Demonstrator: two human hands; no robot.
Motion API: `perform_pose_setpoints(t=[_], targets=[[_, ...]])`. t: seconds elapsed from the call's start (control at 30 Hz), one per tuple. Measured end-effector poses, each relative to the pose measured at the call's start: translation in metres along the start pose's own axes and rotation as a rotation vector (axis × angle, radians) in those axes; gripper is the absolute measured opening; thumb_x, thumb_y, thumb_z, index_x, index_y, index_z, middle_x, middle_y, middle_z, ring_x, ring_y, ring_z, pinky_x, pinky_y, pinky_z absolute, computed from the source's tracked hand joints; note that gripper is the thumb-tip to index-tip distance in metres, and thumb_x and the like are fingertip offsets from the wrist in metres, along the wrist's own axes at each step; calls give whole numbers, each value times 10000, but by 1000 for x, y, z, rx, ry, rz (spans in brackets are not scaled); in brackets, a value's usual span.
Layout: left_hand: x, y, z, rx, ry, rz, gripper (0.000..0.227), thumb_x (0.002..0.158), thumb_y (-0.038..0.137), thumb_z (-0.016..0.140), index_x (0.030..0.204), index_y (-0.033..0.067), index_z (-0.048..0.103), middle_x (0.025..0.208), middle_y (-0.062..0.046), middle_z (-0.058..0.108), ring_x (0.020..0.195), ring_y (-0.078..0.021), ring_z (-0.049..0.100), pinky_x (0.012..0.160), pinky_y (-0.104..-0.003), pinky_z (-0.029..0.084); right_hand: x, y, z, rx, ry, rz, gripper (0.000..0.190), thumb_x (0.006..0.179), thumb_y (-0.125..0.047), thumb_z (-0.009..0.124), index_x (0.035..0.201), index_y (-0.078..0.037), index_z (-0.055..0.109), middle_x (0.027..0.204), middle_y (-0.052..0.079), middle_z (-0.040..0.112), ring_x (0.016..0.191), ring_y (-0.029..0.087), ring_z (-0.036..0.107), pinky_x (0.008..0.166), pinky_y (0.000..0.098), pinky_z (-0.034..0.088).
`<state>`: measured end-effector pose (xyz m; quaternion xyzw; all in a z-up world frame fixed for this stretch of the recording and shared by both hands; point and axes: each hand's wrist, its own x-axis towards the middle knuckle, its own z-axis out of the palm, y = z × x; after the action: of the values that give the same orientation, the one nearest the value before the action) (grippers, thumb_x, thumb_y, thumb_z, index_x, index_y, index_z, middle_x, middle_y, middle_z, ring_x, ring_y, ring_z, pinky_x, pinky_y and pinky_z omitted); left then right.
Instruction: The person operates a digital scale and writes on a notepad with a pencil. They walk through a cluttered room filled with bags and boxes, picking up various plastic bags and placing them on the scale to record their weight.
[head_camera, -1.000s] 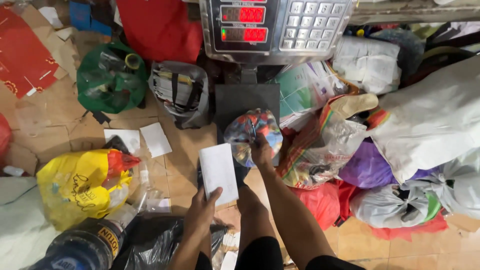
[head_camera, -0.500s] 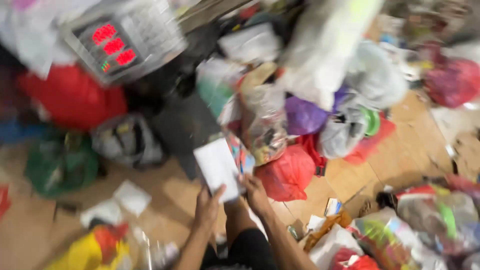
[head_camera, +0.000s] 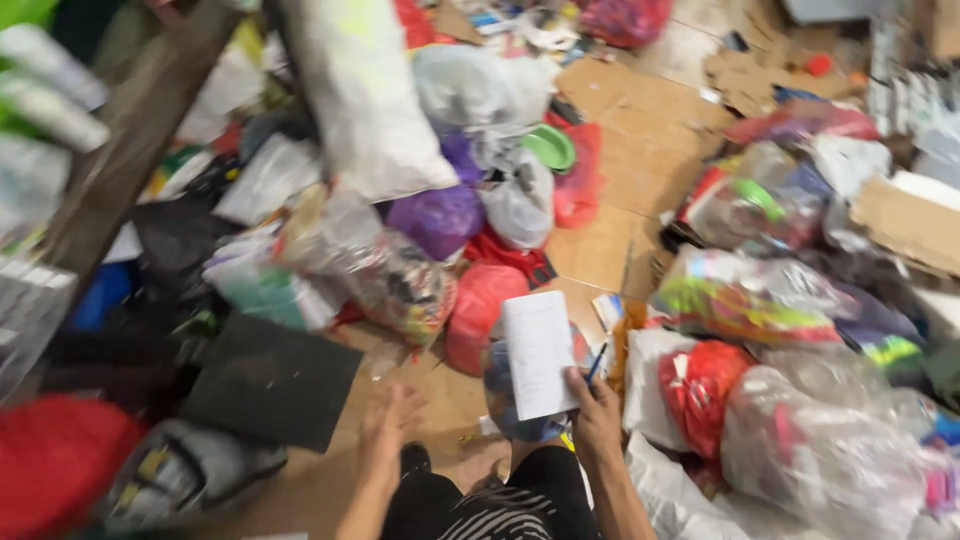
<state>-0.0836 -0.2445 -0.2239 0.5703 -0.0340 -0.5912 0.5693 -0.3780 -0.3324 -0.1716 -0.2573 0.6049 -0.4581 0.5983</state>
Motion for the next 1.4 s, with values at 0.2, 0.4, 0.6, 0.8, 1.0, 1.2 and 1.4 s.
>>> perform_pose_setpoints(t=[0.2, 0.4, 0.6, 0.8, 1.0, 1.2, 1.4], targets=[[106, -12, 8, 31, 203, 104, 417, 987, 281, 644, 1314, 123, 440, 1217, -224, 665, 994, -346, 729, 807, -411, 602, 55, -33, -100, 293, 113, -140, 199, 989, -148, 671, 1085, 25, 695, 972, 59, 750, 854, 132, 703, 771, 299, 550], [196, -80, -24, 40, 395, 141, 613, 1059, 212, 587, 1523, 127, 194, 1347, -283, 563, 1009, -448, 703, 821, -525, 609, 132, -89, -191, 302, 270, -155, 216, 1001, -170, 679, 1114, 12, 710, 980, 64, 744, 841, 153, 699, 746, 321, 551], [207, -92, 11, 88, 568, 97, 693, 1094, 186, 565, 1602, 83, 104, 1383, -366, 527, 993, -467, 711, 797, -554, 624, 208, -152, -229, 367, 339, -201, 228, 987, -181, 685, 1134, -9, 710, 1002, 54, 751, 865, 164, 715, 764, 332, 573], [258, -83, 62, 85, 584, 116, 550, 1093, 165, 553, 1503, 24, 216, 1350, -318, 549, 953, -452, 711, 738, -534, 624, 300, -204, -246, 381, 438, -246, 228, 989, -169, 699, 1154, -10, 699, 1041, 43, 746, 913, 165, 716, 798, 335, 586], [356, -51, 172, -37, 530, 164, 410, 1116, 196, 589, 1397, 28, 342, 1282, -255, 589, 925, -399, 715, 757, -497, 633, 387, -286, -219, 378, 458, -282, 274, 984, -200, 696, 1187, -16, 695, 1039, 44, 740, 874, 172, 710, 776, 352, 590], [401, 43, 314, 30, 483, 262, 535, 1065, 235, 603, 1495, 111, 310, 1286, -184, 633, 977, -330, 730, 784, -406, 599, 494, -332, -216, 259, 466, -278, 288, 1031, -235, 714, 1194, 0, 678, 1030, 52, 711, 855, 173, 685, 730, 348, 560], [468, 104, 352, -50, 575, 367, 476, 1084, 244, 591, 1497, 170, 366, 1297, -146, 618, 1034, -328, 695, 815, -410, 576, 619, -399, -174, 273, 385, -277, 318, 986, -244, 704, 1220, -31, 680, 1075, 43, 730, 891, 172, 714, 759, 338, 584]])
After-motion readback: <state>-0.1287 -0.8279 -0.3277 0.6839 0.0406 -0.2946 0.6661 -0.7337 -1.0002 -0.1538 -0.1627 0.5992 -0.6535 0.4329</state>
